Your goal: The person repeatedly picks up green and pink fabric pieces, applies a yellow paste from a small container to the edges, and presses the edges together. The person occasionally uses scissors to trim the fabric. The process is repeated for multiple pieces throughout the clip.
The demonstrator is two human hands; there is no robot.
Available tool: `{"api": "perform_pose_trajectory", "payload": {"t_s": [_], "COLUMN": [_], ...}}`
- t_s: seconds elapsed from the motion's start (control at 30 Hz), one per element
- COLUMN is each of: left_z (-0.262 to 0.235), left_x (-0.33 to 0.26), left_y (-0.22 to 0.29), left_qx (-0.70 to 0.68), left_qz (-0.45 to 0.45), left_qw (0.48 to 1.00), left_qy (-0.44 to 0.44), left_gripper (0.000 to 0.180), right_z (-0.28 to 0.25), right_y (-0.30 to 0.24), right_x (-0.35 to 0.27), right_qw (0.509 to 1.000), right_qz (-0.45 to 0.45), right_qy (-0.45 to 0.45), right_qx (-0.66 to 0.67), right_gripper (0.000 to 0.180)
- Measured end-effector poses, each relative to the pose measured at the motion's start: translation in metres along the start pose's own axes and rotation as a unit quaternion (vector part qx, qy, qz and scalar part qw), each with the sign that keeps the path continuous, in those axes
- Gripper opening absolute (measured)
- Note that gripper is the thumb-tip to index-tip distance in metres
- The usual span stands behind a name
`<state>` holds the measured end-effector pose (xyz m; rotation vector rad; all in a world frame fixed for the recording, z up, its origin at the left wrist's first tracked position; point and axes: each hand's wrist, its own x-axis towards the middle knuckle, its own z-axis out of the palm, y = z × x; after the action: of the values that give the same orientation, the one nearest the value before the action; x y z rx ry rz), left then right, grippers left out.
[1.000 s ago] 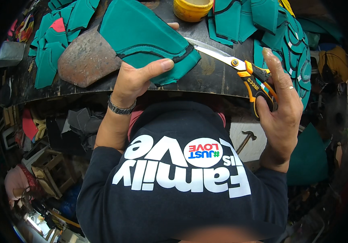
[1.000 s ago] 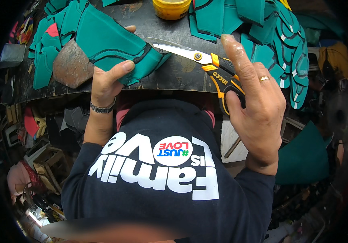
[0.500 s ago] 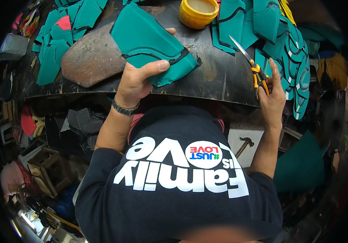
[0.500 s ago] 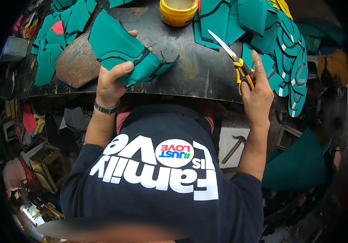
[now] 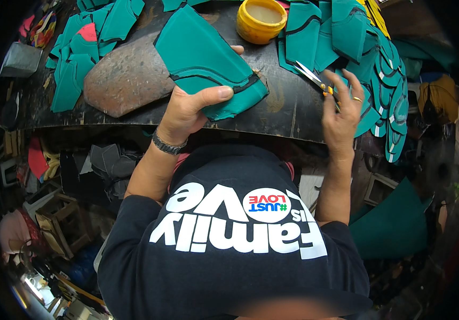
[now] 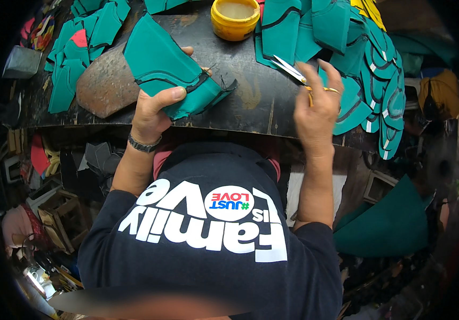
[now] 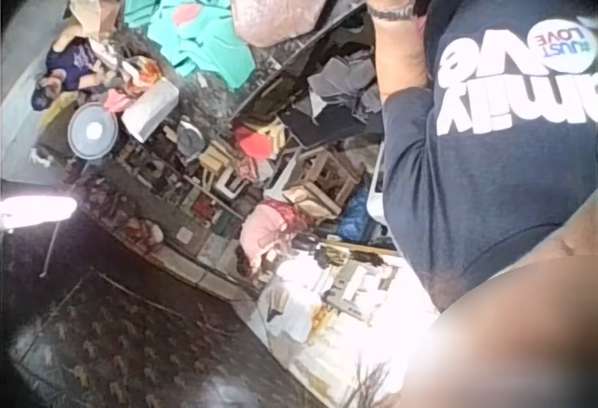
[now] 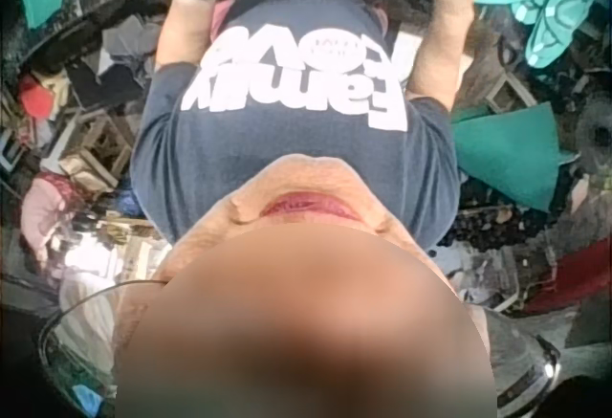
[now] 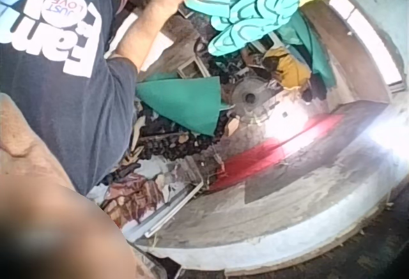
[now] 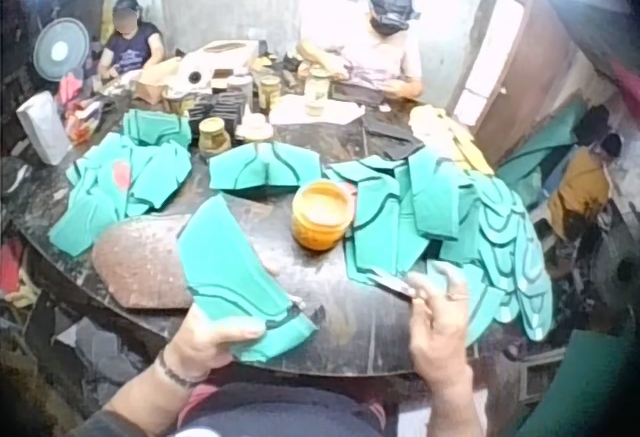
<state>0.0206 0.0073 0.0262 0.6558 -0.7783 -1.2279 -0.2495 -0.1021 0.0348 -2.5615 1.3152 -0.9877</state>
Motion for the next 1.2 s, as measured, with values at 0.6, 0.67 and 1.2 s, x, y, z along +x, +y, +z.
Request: {"api": "perform_pose_trajectory", "payload": {"t_s": [0.6, 0.67, 1.2], "left_z": [0.007, 0.008, 0.009], "left_x": [-0.001, -0.002, -0.002], "left_y": [0.000, 0.000, -0.008], "left_qx": [0.035, 0.035, -0.021], "left_qz": [-0.001, -0.004, -0.019], "left_qw": [0.999, 0.999, 1.000], "left_qy": [-0.020, -0.017, 0.013], "left_gripper": [0.059, 0.059, 0.059], "right_z": [0.018, 0.015, -0.010], "right_y": [-0.071, -0.072, -0.077], "right_x": [0.015, 0.015, 0.012], "right_qw": [0.974, 0.969, 0.942], "right_qz": [-0.204, -0.220, -0.137], "right_qy": [0.084, 0.083, -0.012], "right_qx": [-0.048, -0.074, 0.306], "right_gripper": [0.056, 0.060, 0.036]}}
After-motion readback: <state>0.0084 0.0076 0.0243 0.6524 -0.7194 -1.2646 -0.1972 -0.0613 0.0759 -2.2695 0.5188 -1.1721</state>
